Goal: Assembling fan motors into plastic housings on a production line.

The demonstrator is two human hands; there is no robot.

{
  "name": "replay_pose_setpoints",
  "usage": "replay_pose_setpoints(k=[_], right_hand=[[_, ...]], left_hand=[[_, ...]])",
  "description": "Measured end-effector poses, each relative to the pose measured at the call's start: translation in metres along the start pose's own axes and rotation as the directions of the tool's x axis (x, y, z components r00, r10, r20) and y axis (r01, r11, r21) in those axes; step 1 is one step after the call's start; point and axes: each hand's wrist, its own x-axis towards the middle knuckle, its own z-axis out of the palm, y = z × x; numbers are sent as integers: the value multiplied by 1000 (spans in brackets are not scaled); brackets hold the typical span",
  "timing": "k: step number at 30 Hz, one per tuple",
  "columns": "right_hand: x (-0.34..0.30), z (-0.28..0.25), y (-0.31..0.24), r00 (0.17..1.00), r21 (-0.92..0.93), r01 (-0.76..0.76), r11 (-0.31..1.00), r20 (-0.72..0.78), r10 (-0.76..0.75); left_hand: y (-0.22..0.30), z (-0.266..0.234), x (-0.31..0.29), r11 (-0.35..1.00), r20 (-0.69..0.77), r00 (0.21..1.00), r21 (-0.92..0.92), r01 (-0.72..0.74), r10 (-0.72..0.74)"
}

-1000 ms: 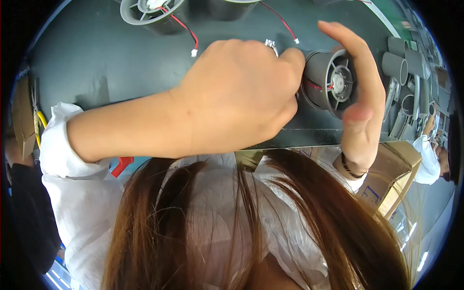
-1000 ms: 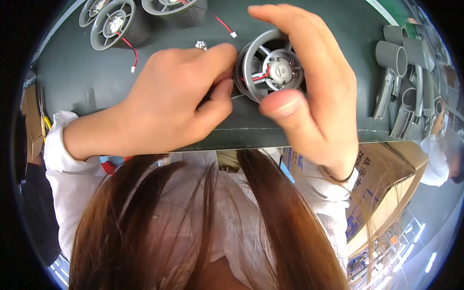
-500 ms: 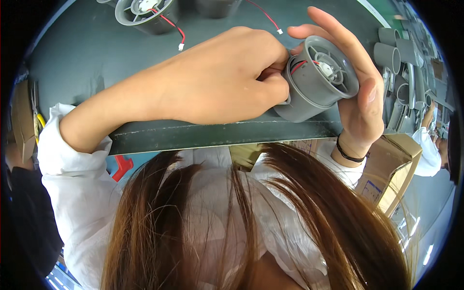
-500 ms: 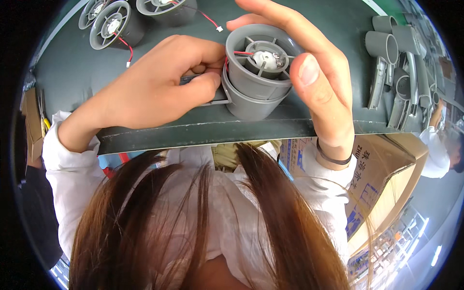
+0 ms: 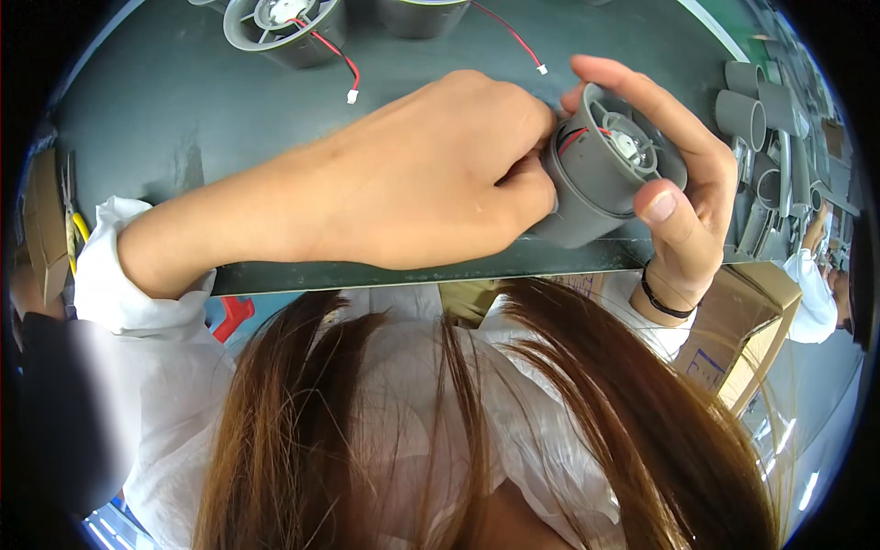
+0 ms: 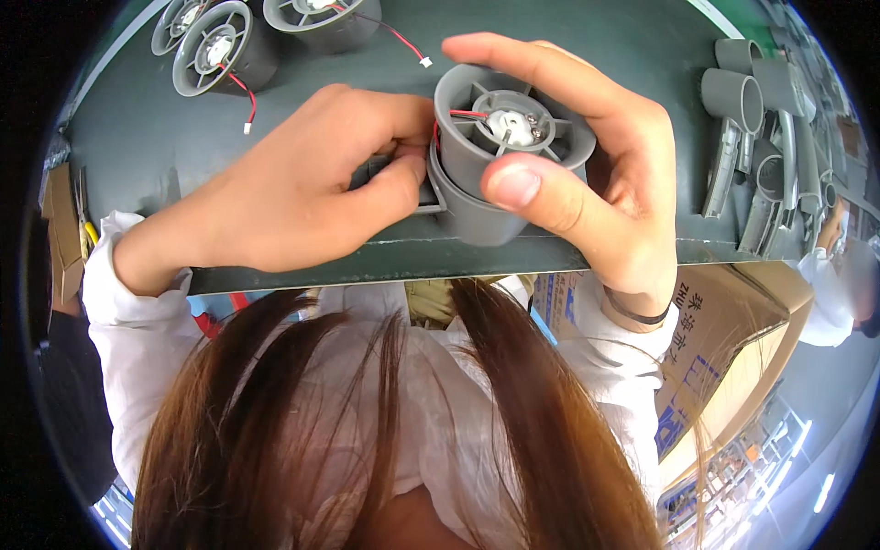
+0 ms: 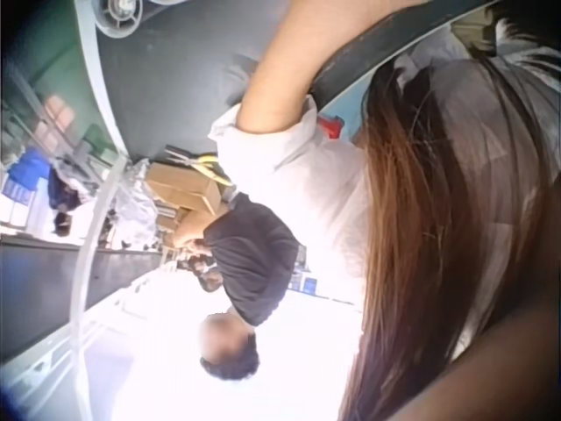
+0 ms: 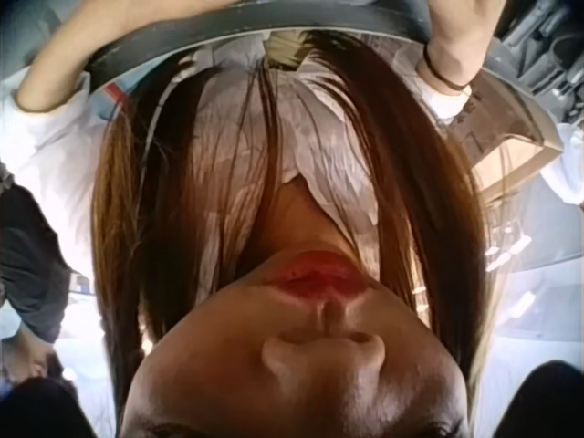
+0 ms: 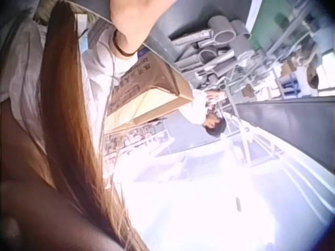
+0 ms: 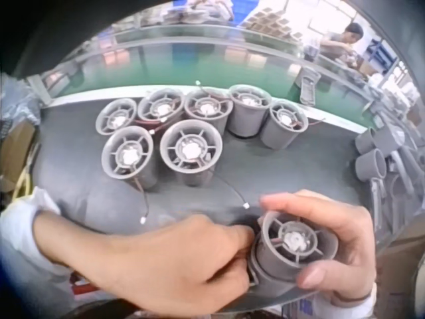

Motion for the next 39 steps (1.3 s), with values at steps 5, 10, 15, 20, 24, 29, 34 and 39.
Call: replay_pose_setpoints(k=[5, 10, 15, 20, 24, 29, 34, 39], right_hand=[[0, -1, 1, 999, -41, -32, 999, 16, 33], [-8, -5, -2, 1000, -127, 9, 992, 11, -8], [-12, -8, -2, 1000, -146, -2, 989, 18, 5], [-14, -10, -2, 999, -157, 16, 988, 29, -12], [-17, -9, -4, 999, -146, 24, 989, 29, -20], [-14, -12, -9, 994, -163, -72, 984, 64, 83], [-15, -6, 1, 931, -382, 364, 849, 138, -337], [-20, 6, 8, 949, -361, 312, 879, 74, -306]], left_hand=[[1, 4, -1, 998, 28, 999, -69, -16, 18], [4, 7, -1, 997, -2, 998, -35, -65, 65], [7, 8, 0, 999, 32, 999, 7, -41, 41], [5, 12, 1, 992, -2, 993, 46, -119, 119], [8, 12, 1, 995, 21, 995, 33, -98, 98], [0, 19, -3, 929, -120, 950, 275, -248, 289], [0, 24, -7, 838, -178, 900, 468, -279, 399], [-11, 27, -12, 848, -177, 890, 425, -315, 419]])
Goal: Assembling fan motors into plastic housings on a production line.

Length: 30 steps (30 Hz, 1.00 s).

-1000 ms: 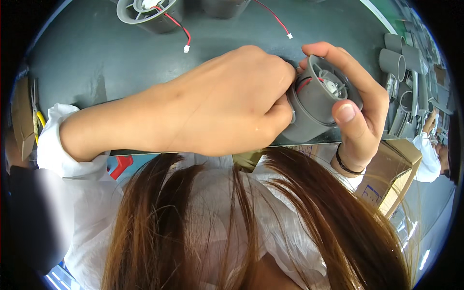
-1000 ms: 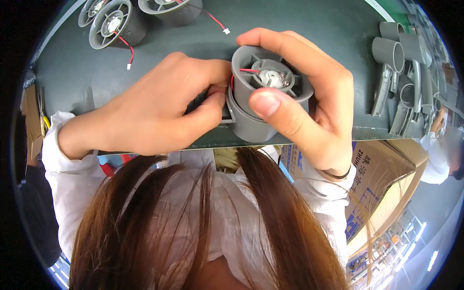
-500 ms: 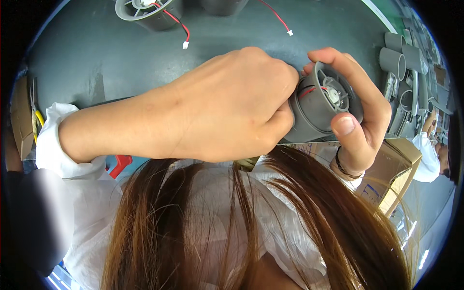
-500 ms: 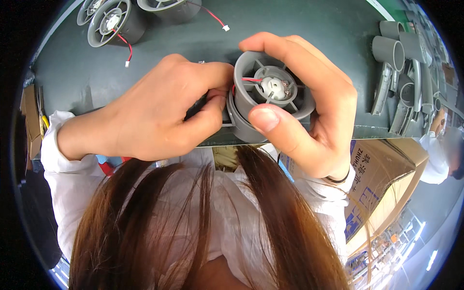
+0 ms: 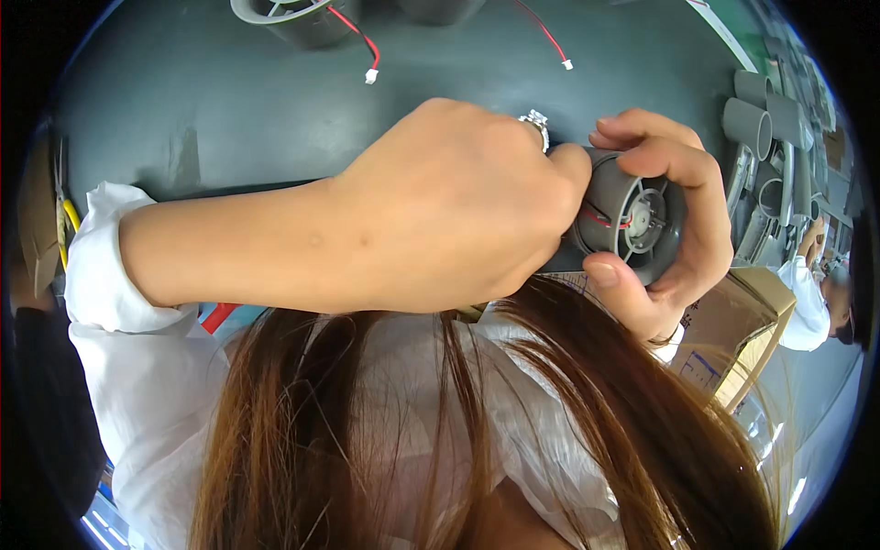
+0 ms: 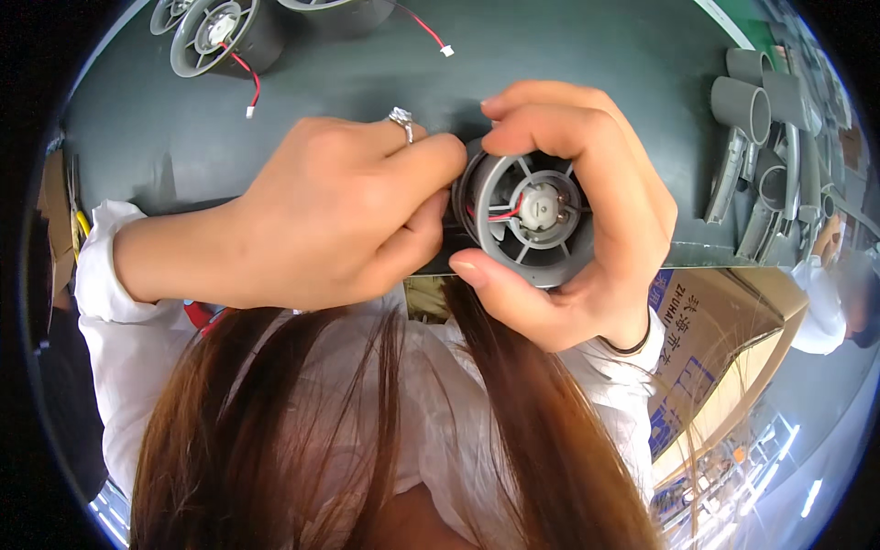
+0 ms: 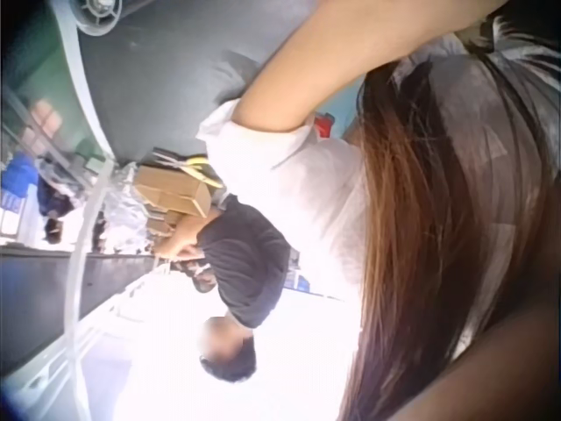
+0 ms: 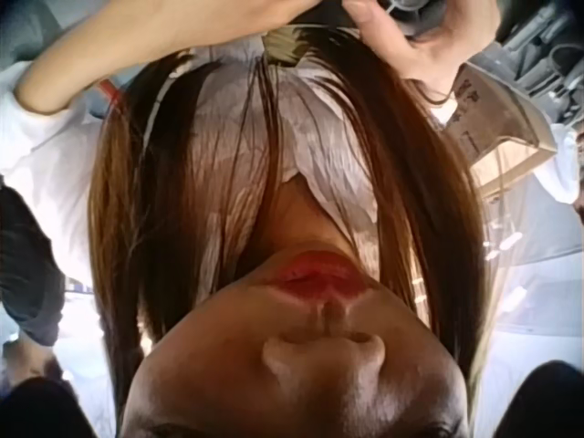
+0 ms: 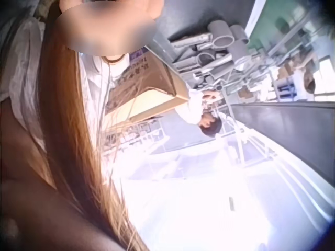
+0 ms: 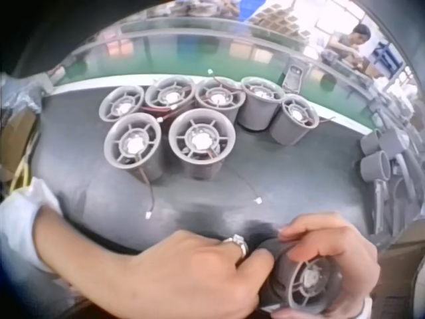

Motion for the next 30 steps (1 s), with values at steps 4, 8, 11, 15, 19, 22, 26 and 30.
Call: replay_pose_setpoints(k=[4, 8, 11, 15, 19, 22, 26, 30], right_hand=[[-2, 4, 2, 1000, -15, 23, 1000, 5, -23], [-1, 1, 1, 999, -36, 15, 999, 41, -13], [-2, -2, 7, 996, 9, 82, 997, 42, -82], [-2, -10, 16, 991, 51, 98, 994, 84, -102], [-3, -11, 14, 995, 62, 67, 996, 66, -71], [-3, -15, 20, 992, 83, 95, 992, 77, -101], [-2, -9, 12, 996, 44, 69, 997, 55, -71], [0, 4, 7, 994, -20, 85, 996, -61, -86]], left_hand=[[-5, 2, -6, 998, -41, 997, -5, -61, 61], [-2, 4, -8, 997, -62, 996, 53, -54, 57], [1, 0, -6, 987, 4, 997, 143, -75, 75], [4, 2, 1, 963, -49, 988, 237, -133, 148], [12, 11, 6, 893, -112, 979, 438, -107, 172], [14, 8, 10, 897, -90, 982, 427, -112, 166], [6, 7, 9, 926, -33, 980, 335, -176, 199], [2, 4, 0, 937, 1, 976, 281, -208, 217]])
